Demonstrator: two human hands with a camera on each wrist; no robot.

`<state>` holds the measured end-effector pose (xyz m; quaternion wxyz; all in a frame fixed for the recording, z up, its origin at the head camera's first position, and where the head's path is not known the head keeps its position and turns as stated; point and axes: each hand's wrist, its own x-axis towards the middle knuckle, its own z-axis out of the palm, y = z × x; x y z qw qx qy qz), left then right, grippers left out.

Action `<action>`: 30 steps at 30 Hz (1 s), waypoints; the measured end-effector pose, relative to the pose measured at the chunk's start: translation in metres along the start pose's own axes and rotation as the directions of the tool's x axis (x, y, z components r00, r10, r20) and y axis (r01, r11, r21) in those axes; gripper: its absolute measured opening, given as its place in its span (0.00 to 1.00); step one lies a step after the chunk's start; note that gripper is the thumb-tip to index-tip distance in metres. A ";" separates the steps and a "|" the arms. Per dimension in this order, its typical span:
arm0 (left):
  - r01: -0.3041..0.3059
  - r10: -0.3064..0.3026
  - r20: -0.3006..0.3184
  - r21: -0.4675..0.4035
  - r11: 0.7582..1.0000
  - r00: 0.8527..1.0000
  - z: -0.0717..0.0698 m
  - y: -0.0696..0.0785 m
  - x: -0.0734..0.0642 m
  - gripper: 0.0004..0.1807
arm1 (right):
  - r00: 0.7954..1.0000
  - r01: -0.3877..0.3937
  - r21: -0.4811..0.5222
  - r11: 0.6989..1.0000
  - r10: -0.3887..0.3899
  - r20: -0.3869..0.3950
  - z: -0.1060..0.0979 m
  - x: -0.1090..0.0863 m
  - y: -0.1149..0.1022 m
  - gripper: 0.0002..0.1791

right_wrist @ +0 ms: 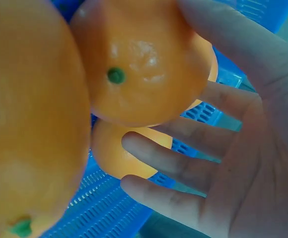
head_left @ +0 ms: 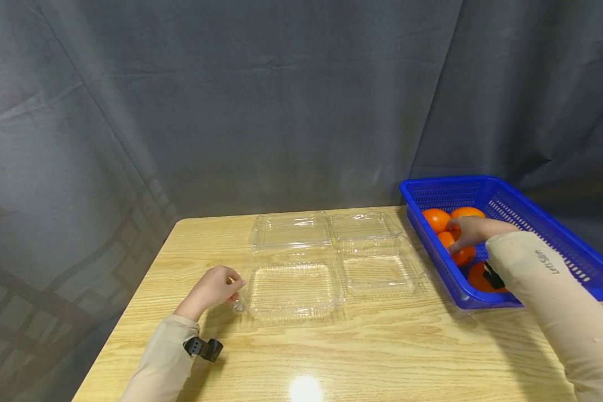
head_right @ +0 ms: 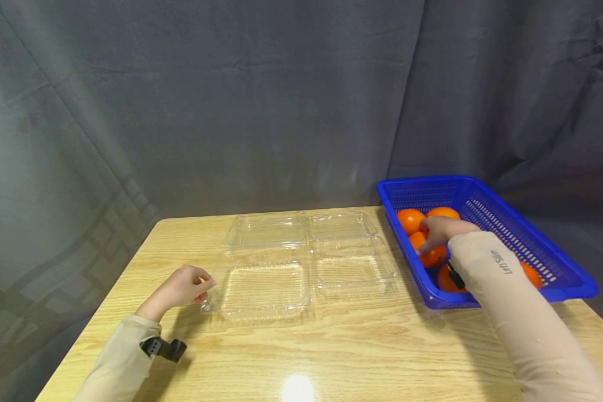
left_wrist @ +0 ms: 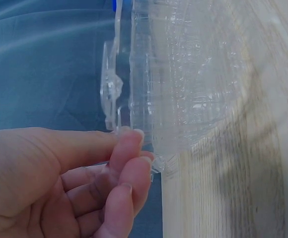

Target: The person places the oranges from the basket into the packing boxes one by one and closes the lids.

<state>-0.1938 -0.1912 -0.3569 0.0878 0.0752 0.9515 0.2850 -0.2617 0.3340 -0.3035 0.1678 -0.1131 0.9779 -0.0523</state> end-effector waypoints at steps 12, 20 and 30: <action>-0.004 0.004 0.000 -0.003 1.000 1.000 0.000 -0.001 0.000 0.11 | 0.999 -0.029 0.042 0.999 0.028 0.031 0.003 -0.002 0.000 0.47; 0.004 -0.004 0.002 -0.013 1.000 1.000 0.000 -0.001 0.000 0.11 | 1.000 -0.017 0.029 0.999 0.017 -0.011 0.005 0.001 0.000 0.44; 0.019 -0.019 0.003 -0.014 1.000 1.000 0.000 0.000 0.000 0.11 | 0.998 -0.040 0.016 0.999 0.041 -0.036 0.008 0.004 -0.001 0.49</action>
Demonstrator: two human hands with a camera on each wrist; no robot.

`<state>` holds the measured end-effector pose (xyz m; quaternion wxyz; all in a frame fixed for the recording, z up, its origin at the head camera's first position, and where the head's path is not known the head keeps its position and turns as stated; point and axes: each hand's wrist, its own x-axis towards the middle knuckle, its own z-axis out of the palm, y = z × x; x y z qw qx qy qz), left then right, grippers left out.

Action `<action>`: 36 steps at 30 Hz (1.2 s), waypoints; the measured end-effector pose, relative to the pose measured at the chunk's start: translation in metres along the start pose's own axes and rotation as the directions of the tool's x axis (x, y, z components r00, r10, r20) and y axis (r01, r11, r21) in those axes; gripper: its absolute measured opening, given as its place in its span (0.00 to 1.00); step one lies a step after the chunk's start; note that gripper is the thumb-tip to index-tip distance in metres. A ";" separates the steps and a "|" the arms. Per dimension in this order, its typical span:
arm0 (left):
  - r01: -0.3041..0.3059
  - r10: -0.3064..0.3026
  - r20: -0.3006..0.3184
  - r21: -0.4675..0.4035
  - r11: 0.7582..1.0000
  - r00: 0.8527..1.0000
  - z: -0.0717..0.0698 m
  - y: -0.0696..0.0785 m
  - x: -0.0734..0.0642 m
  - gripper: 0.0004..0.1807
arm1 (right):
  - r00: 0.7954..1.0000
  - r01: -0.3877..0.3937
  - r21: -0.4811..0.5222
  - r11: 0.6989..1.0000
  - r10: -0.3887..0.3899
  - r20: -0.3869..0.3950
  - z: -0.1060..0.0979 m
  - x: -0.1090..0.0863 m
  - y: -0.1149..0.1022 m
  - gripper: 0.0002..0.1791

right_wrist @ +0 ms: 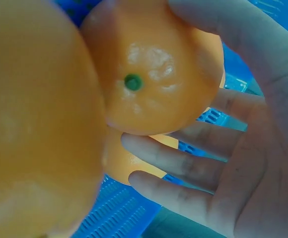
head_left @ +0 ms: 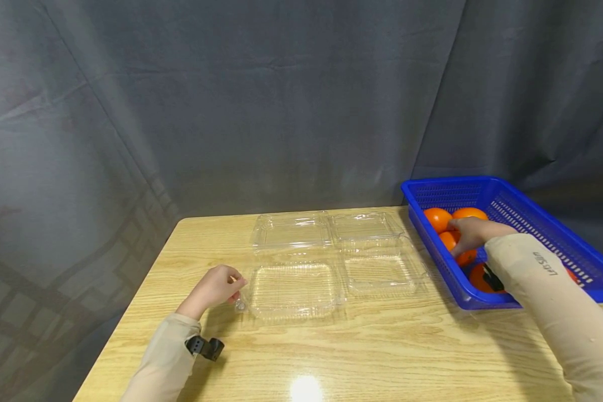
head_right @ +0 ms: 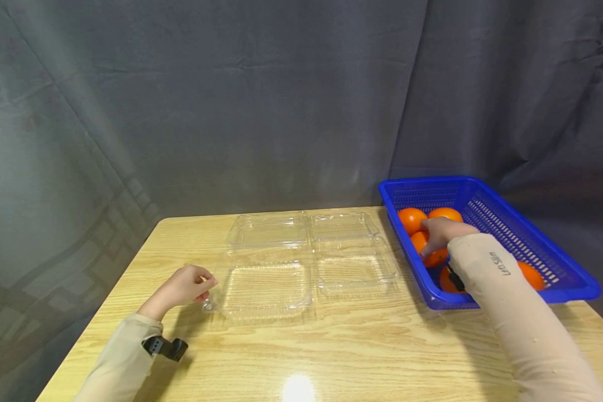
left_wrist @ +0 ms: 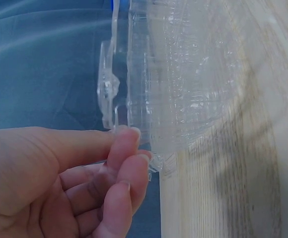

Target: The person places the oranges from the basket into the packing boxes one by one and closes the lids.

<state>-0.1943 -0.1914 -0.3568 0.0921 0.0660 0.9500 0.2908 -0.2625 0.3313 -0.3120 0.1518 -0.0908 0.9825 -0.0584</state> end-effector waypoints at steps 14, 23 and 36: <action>0.006 -0.006 0.001 0.001 1.000 1.000 0.001 -0.001 0.002 0.11 | 1.000 -0.018 -0.016 1.000 0.017 -0.011 0.001 -0.002 -0.002 0.53; -0.004 0.004 -0.003 0.002 1.000 1.000 0.001 0.000 0.002 0.11 | 0.999 0.033 -0.035 0.999 -0.035 -0.040 0.001 -0.002 0.003 0.47; -0.004 0.004 -0.005 0.010 1.000 1.000 0.001 0.001 0.000 0.11 | 0.996 0.054 -0.058 0.997 -0.058 -0.063 -0.004 -0.005 0.007 0.44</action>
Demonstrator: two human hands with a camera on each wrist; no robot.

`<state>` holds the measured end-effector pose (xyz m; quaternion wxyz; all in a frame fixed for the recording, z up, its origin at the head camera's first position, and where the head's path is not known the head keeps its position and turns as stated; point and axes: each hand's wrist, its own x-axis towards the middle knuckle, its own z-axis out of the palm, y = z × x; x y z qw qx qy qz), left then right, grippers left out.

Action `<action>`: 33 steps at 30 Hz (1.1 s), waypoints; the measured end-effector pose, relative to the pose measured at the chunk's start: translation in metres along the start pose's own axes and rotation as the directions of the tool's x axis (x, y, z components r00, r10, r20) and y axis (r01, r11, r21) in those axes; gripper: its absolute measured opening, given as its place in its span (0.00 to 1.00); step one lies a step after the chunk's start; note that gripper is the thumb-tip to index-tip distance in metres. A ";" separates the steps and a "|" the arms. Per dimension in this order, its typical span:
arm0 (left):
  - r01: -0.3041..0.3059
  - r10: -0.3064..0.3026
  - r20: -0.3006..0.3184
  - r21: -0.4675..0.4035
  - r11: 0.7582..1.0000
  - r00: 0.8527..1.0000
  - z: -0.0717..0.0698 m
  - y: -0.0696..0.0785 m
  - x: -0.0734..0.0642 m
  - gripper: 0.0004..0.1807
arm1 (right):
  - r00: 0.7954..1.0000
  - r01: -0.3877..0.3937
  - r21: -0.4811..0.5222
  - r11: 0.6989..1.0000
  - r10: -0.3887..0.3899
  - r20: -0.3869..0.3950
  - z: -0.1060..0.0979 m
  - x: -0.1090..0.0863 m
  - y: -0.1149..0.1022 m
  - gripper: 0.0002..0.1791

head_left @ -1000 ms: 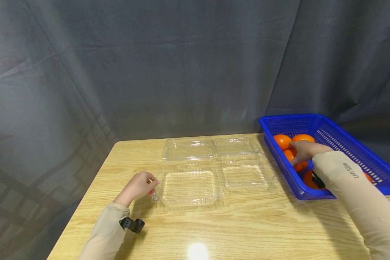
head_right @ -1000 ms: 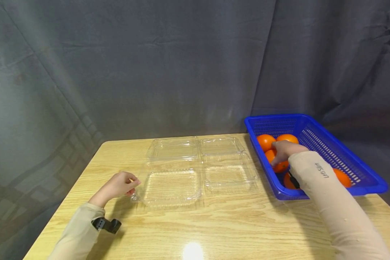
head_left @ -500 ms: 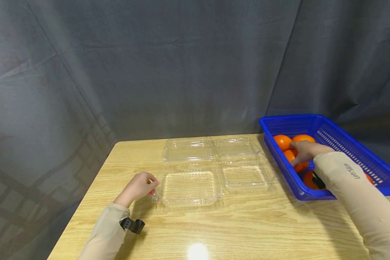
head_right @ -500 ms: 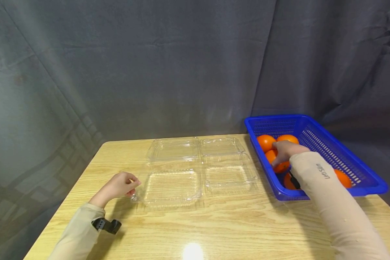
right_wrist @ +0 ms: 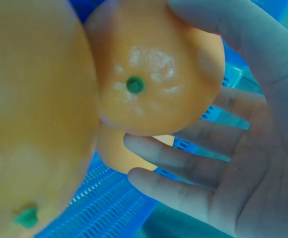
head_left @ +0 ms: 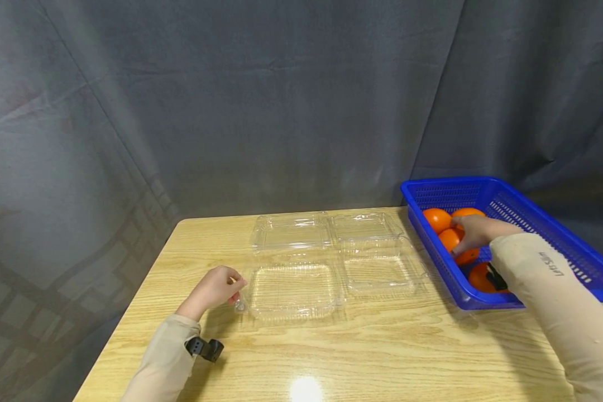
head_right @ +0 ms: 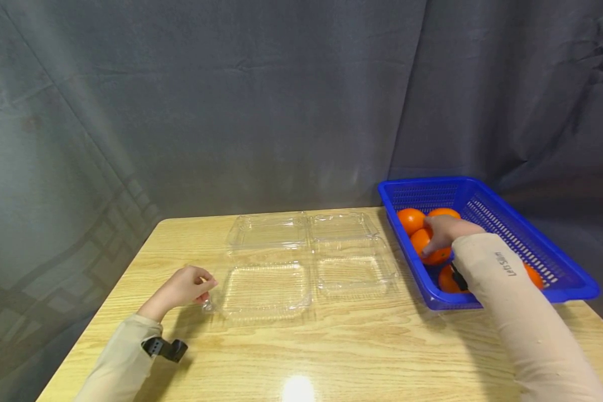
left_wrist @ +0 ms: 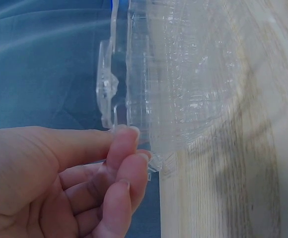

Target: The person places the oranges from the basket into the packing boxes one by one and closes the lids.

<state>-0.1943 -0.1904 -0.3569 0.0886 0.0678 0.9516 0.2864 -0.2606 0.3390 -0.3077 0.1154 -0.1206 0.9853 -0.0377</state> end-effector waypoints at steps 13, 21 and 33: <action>0.008 -0.008 0.004 -0.001 1.000 1.000 0.000 0.001 -0.001 0.11 | 0.997 -0.082 0.054 0.995 0.081 0.013 -0.009 -0.009 0.000 0.49; 0.007 -0.007 0.004 0.000 1.000 1.000 0.000 0.001 -0.002 0.11 | 0.997 -0.074 0.093 0.993 0.073 0.013 -0.014 -0.013 0.003 0.46; 0.001 -0.001 0.007 -0.004 1.000 1.000 -0.001 0.001 -0.002 0.11 | 0.998 -0.059 0.101 0.993 0.061 -0.015 -0.019 -0.019 0.006 0.49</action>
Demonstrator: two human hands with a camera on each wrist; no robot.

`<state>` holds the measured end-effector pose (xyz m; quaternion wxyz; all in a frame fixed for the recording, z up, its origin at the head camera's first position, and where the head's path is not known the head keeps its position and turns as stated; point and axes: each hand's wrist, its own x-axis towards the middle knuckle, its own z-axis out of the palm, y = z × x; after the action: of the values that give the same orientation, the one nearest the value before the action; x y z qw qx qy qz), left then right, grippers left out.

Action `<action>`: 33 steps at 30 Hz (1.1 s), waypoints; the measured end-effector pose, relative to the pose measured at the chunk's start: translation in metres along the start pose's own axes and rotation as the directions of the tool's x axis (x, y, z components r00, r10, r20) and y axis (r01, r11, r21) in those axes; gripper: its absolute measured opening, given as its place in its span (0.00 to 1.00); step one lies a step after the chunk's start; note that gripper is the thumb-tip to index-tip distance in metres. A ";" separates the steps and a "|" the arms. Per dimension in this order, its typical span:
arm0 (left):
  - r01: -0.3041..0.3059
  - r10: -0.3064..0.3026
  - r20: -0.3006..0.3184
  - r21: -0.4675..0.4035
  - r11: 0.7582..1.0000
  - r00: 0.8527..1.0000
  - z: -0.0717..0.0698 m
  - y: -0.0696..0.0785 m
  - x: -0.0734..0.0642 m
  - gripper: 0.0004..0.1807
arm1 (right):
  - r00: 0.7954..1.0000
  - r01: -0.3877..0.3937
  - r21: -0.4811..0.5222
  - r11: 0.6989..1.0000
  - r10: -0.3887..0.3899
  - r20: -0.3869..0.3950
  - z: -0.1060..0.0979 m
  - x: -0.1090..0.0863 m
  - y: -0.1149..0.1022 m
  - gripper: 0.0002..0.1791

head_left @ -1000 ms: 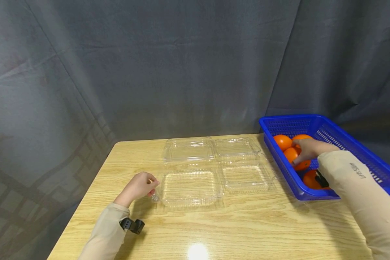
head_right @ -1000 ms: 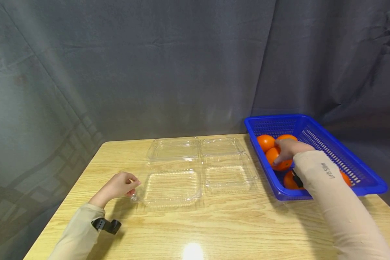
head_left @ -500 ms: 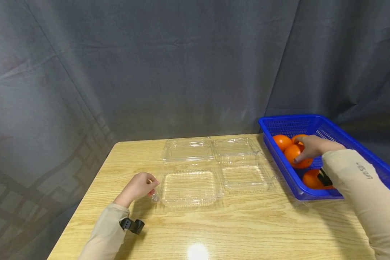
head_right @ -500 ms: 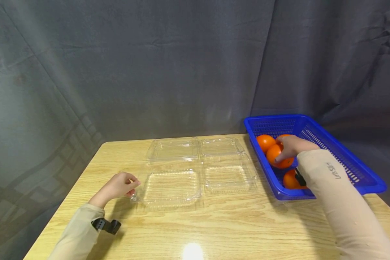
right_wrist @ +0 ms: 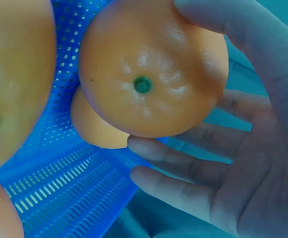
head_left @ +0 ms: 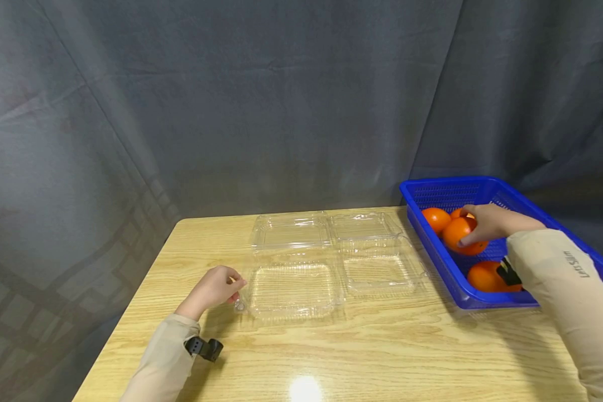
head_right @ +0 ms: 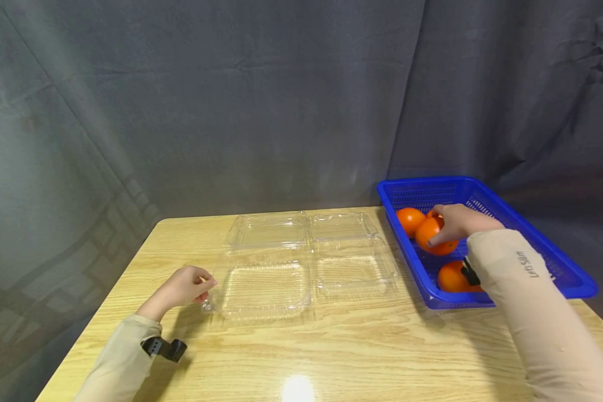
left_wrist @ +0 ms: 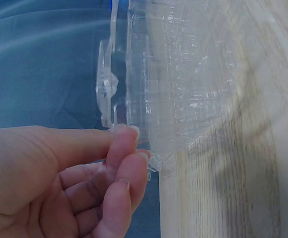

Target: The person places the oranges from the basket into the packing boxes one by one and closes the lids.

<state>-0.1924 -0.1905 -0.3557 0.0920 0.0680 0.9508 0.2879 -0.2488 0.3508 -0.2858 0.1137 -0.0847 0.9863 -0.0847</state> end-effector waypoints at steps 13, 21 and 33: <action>-0.001 0.001 0.004 0.000 1.000 1.000 0.000 0.000 0.001 0.11 | 0.995 0.051 -0.049 0.998 -0.055 -0.086 -0.003 -0.002 -0.003 0.43; -0.001 0.001 0.007 0.001 1.000 1.000 -0.001 0.000 0.001 0.12 | 0.990 0.069 -0.055 0.996 -0.075 -0.123 -0.007 -0.002 -0.007 0.37; -0.012 0.012 0.007 0.008 1.000 1.000 -0.001 0.001 0.000 0.11 | 0.988 0.046 -0.080 0.996 -0.058 -0.143 -0.012 -0.004 -0.008 0.38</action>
<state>-0.1925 -0.1905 -0.3540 0.0935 0.0751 0.9512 0.2845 -0.2463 0.3453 -0.2715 0.0360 -0.1083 0.9919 -0.0556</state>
